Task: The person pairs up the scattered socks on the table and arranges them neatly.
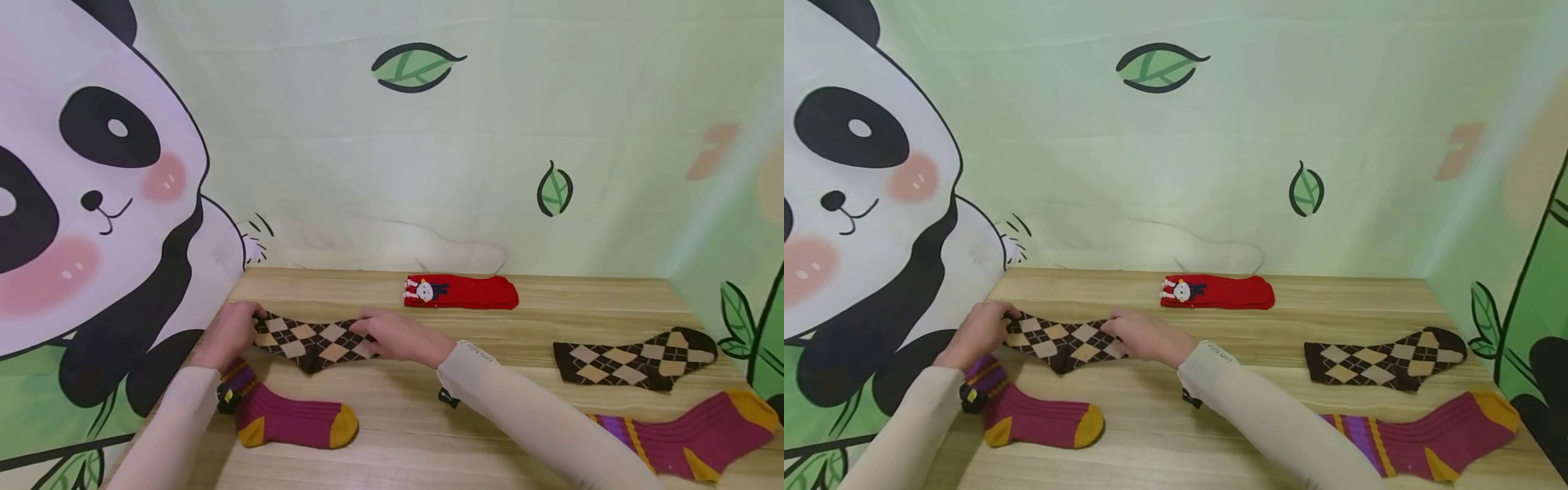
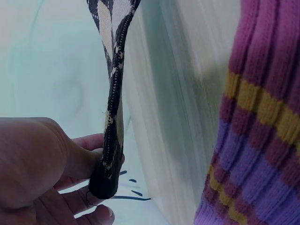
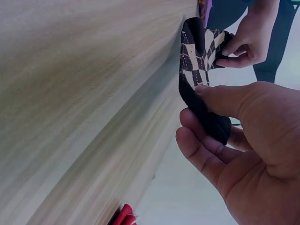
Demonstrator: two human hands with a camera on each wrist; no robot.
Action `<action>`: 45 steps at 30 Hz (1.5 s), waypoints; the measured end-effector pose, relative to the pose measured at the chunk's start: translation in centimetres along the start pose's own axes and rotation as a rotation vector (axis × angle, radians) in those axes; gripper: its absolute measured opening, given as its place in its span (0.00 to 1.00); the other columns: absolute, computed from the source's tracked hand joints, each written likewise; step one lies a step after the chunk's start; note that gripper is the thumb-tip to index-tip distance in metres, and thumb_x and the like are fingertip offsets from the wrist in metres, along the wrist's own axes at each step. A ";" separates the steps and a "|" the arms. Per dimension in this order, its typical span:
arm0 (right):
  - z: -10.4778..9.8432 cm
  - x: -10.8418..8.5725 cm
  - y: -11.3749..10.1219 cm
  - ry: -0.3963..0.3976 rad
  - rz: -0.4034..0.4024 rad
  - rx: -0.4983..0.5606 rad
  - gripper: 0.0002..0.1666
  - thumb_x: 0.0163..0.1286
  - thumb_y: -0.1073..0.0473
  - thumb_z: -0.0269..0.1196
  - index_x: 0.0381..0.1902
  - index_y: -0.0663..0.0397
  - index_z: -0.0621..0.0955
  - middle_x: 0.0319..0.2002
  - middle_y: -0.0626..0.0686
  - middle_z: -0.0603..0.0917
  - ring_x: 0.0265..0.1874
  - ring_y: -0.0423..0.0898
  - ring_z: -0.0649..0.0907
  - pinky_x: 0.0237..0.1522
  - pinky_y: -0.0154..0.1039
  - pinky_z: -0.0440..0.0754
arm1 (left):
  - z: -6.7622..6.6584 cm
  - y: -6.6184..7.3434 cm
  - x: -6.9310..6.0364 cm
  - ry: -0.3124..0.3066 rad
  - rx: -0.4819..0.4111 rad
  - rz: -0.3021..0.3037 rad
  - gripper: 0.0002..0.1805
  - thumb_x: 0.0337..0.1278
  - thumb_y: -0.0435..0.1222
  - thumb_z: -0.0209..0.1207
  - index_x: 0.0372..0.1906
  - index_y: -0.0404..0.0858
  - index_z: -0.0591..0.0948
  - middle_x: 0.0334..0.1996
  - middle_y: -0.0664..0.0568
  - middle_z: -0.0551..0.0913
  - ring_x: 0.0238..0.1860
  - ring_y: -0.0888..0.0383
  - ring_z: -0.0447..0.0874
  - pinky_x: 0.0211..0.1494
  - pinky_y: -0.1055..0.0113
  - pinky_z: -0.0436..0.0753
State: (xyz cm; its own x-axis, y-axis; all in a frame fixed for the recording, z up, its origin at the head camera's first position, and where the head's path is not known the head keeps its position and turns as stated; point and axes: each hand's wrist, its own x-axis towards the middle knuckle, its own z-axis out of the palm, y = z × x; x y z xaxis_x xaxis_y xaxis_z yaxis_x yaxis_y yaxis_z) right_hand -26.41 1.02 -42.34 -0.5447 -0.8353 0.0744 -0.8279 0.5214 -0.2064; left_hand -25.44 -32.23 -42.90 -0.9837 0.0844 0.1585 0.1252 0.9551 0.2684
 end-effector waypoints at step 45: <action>-2.9 -4.0 -1.2 0.012 -0.058 -0.019 0.24 0.72 0.60 0.68 0.64 0.58 0.81 0.52 0.52 0.80 0.47 0.44 0.79 0.51 0.33 0.81 | -1.0 3.2 -1.0 0.074 -0.040 0.126 0.09 0.63 0.21 0.59 0.43 0.29 0.87 0.41 0.37 0.88 0.42 0.41 0.86 0.45 0.46 0.83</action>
State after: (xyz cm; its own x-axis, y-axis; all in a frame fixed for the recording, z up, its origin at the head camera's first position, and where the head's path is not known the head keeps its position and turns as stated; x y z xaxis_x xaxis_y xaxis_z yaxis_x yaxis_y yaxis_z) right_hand -23.62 4.24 -39.57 -0.4969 -0.8623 0.0973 -0.8607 0.4753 -0.1824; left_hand -23.95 -29.58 -41.25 -0.9479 0.1808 0.2624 0.2540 0.9259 0.2795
